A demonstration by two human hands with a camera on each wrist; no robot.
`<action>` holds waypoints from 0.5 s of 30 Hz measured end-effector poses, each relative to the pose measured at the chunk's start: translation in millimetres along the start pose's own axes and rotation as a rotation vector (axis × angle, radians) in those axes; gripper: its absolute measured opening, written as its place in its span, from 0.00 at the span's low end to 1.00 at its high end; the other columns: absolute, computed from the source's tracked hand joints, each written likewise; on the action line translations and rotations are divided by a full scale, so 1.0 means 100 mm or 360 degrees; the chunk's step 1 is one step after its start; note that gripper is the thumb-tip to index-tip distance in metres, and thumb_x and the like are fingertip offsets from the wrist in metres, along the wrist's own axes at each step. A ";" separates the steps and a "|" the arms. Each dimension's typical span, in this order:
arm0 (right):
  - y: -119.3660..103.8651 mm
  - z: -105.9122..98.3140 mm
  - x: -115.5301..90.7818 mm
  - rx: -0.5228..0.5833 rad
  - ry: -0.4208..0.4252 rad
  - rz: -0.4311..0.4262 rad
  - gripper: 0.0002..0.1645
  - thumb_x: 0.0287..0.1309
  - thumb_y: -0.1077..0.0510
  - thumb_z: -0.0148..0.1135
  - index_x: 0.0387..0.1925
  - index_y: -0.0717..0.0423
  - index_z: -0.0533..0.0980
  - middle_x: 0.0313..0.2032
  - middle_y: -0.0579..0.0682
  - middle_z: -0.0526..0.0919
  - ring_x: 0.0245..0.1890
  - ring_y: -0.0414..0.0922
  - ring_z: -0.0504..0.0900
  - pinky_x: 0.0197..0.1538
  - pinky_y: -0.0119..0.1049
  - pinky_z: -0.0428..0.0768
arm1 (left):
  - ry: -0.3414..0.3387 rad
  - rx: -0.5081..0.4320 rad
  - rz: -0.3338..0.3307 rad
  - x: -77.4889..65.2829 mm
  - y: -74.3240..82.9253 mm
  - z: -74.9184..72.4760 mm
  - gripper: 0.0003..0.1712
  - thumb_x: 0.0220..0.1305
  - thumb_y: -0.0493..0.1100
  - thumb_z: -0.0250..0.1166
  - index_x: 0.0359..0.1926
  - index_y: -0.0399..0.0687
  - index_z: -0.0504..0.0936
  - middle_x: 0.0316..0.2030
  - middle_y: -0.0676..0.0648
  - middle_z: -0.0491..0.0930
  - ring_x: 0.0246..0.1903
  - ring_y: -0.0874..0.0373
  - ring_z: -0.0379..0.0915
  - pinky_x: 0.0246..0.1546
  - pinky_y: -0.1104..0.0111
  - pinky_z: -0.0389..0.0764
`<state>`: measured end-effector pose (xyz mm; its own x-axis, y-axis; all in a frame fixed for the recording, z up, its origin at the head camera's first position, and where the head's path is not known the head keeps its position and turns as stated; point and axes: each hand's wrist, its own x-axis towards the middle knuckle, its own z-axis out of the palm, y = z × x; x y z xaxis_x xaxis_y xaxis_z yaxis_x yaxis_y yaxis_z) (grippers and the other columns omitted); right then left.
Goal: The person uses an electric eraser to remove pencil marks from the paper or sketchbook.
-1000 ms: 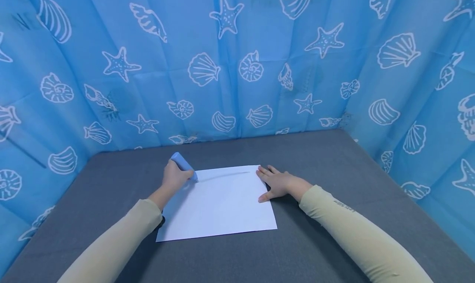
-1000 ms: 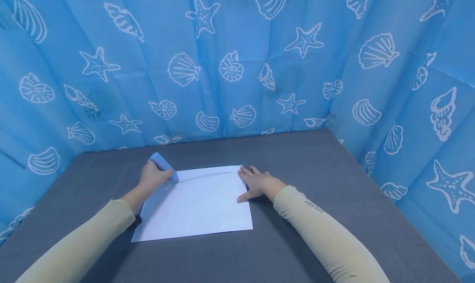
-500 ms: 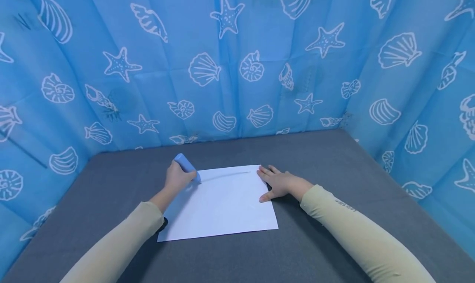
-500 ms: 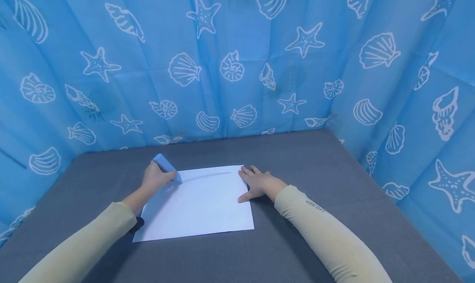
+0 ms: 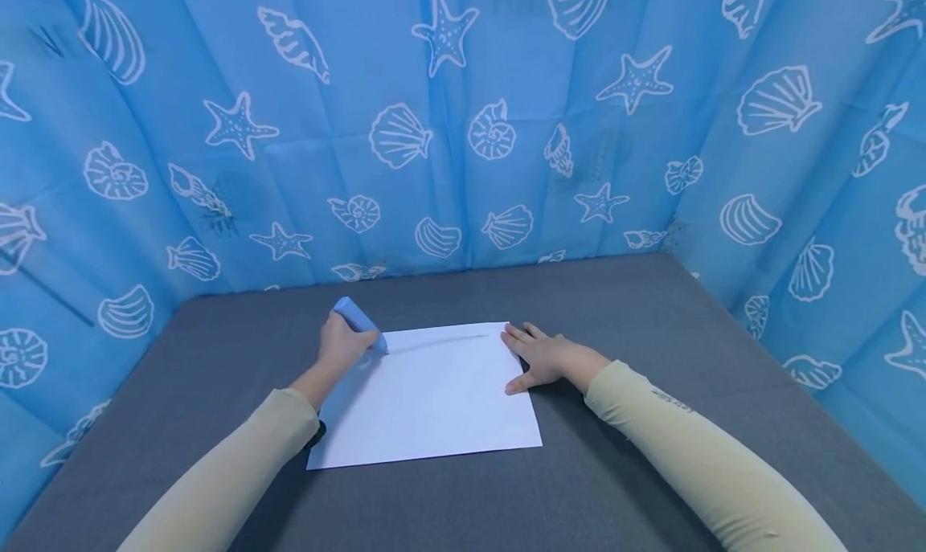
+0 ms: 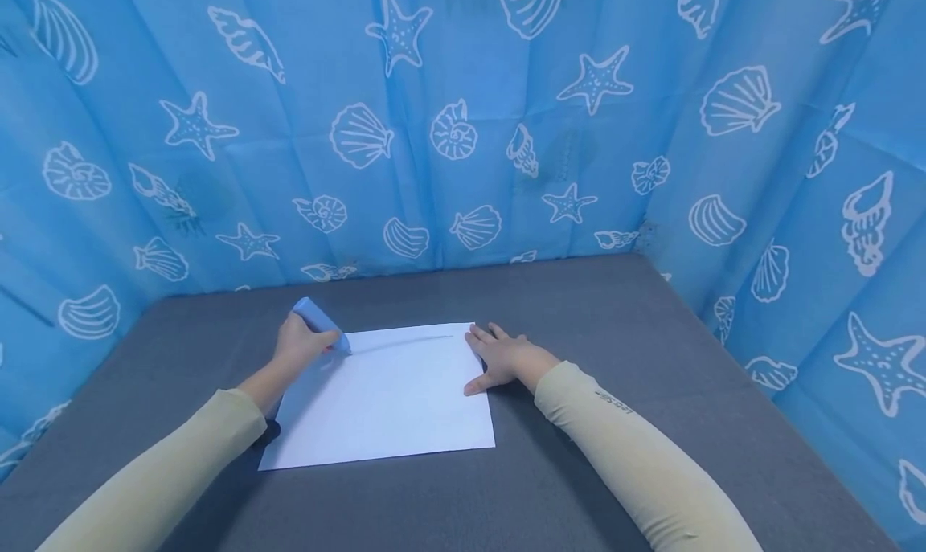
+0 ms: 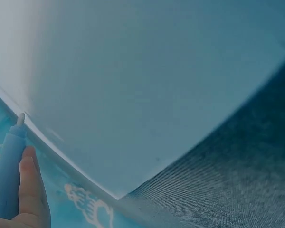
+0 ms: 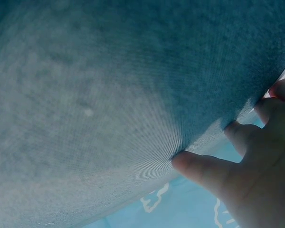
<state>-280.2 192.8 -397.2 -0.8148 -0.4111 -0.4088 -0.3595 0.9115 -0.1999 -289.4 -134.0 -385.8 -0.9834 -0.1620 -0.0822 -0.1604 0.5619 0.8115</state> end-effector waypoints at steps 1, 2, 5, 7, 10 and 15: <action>0.00 0.00 0.00 0.0001 -0.0001 0.0002 0.64 0.52 0.27 0.60 0.77 0.54 0.43 0.77 0.52 0.39 0.74 0.58 0.36 0.66 0.69 0.48 | 0.0003 -0.0002 -0.0005 0.00 0.00 0.00 0.41 0.61 0.37 0.62 0.67 0.25 0.50 0.56 0.26 0.67 0.55 0.35 0.69 0.55 0.49 0.75; 0.01 0.00 0.00 0.0002 -0.0002 0.0003 0.64 0.52 0.27 0.60 0.77 0.54 0.42 0.77 0.52 0.39 0.74 0.58 0.36 0.66 0.69 0.48 | 0.0002 0.0003 -0.0009 0.00 0.00 0.01 0.41 0.61 0.38 0.62 0.67 0.25 0.51 0.56 0.26 0.67 0.55 0.35 0.69 0.55 0.49 0.75; 0.01 0.00 0.00 0.0003 -0.0001 0.0006 0.64 0.52 0.27 0.60 0.77 0.54 0.42 0.77 0.52 0.39 0.74 0.58 0.36 0.66 0.69 0.48 | -0.0022 0.0025 0.0000 0.00 0.01 0.03 0.41 0.61 0.39 0.62 0.67 0.24 0.51 0.56 0.26 0.67 0.55 0.35 0.70 0.54 0.49 0.75; 0.01 0.00 0.00 0.0007 0.0000 0.0005 0.64 0.52 0.27 0.60 0.77 0.54 0.42 0.77 0.52 0.39 0.74 0.58 0.36 0.66 0.69 0.48 | -0.0039 0.0050 0.0016 -0.01 0.02 0.04 0.41 0.61 0.39 0.62 0.67 0.24 0.52 0.56 0.26 0.68 0.54 0.35 0.70 0.53 0.49 0.76; 0.01 0.00 0.00 0.0013 0.0002 -0.0005 0.64 0.52 0.27 0.60 0.77 0.54 0.42 0.77 0.52 0.39 0.74 0.58 0.36 0.66 0.70 0.48 | -0.0024 0.0050 0.0032 0.00 0.02 0.04 0.38 0.61 0.39 0.62 0.65 0.24 0.54 0.54 0.26 0.69 0.53 0.35 0.71 0.52 0.50 0.77; 0.01 0.00 0.01 0.0020 -0.0002 -0.0015 0.64 0.52 0.28 0.60 0.77 0.54 0.42 0.77 0.52 0.39 0.74 0.58 0.35 0.66 0.70 0.48 | 0.0002 0.0037 -0.0005 0.00 -0.02 0.02 0.39 0.61 0.39 0.62 0.65 0.25 0.53 0.55 0.27 0.68 0.53 0.36 0.71 0.53 0.49 0.76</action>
<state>-281.0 193.8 -398.0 -0.8107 -0.4198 -0.4081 -0.3615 0.9072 -0.2150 -289.4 -133.4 -388.5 -0.9827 -0.1649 -0.0844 -0.1658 0.5801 0.7975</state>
